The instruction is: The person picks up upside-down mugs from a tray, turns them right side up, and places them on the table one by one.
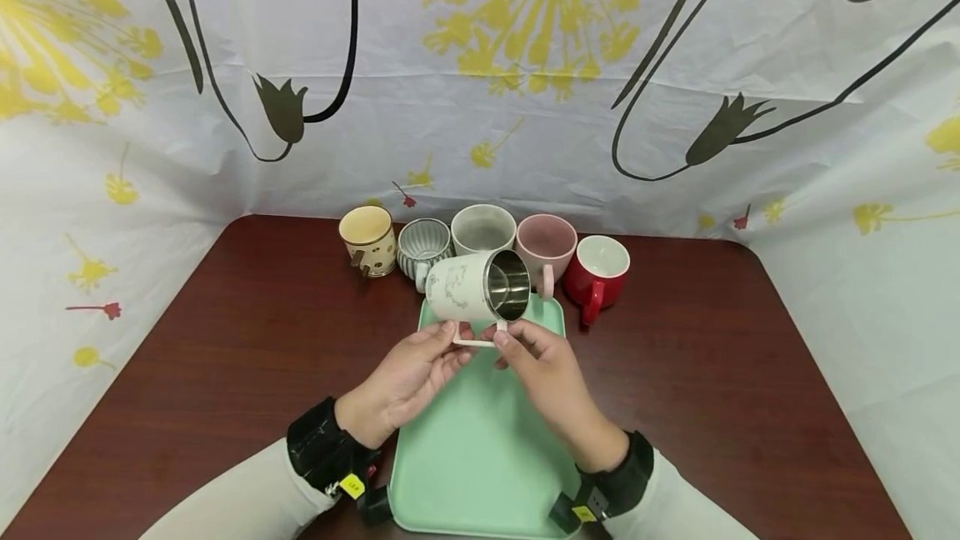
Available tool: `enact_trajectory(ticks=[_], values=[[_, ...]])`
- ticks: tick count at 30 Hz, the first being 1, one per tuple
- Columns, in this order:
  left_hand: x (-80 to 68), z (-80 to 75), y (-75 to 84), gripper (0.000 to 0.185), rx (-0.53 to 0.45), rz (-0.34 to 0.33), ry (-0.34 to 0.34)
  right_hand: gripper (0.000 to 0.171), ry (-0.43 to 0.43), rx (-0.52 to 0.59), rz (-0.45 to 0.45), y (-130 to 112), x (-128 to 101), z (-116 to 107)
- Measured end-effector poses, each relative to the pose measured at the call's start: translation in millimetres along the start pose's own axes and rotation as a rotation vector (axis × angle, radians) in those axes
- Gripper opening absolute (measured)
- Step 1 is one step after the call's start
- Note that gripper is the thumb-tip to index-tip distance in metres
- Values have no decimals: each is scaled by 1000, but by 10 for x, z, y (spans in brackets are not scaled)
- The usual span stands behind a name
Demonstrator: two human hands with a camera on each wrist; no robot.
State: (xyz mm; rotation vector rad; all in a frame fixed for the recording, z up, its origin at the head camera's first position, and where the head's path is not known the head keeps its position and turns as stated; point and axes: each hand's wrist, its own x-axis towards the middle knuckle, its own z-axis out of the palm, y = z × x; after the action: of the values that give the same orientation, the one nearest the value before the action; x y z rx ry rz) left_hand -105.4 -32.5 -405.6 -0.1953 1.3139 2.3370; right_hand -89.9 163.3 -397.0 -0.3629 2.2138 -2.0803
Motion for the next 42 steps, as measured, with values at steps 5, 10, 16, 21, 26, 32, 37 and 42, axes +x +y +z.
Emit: enact_trajectory(ticks=[5, 10, 16, 21, 26, 32, 37, 42], values=[[4, -22, -71, 29, 62, -36, -34, 17, -40, 215, 7, 12, -15, -1], [13, -28, -109, 31, 55, -65, -57, 23, -72, 374, 21, 14, -27, 10], [15, -32, -123, 37, 72, -78, -86, 24, -69, 404, 45, -9, -35, 6], [-6, -24, -106, 36, 101, -82, -105, 24, -92, 394, 25, -73, -47, -29], [-60, -7, -71, 35, 136, -77, -136, 26, -87, 374, -12, -152, -62, -95], [-138, -63, 21, 41, 287, -23, -170, 22, 10, 324, -11, -236, -81, -243], [-193, -178, 131, 43, 553, 103, -159, 20, 76, 282, -44, -258, -106, -444], [-257, -319, 226, 37, 870, 189, -128, 21, 135, 234, -82, -268, -113, -701]])
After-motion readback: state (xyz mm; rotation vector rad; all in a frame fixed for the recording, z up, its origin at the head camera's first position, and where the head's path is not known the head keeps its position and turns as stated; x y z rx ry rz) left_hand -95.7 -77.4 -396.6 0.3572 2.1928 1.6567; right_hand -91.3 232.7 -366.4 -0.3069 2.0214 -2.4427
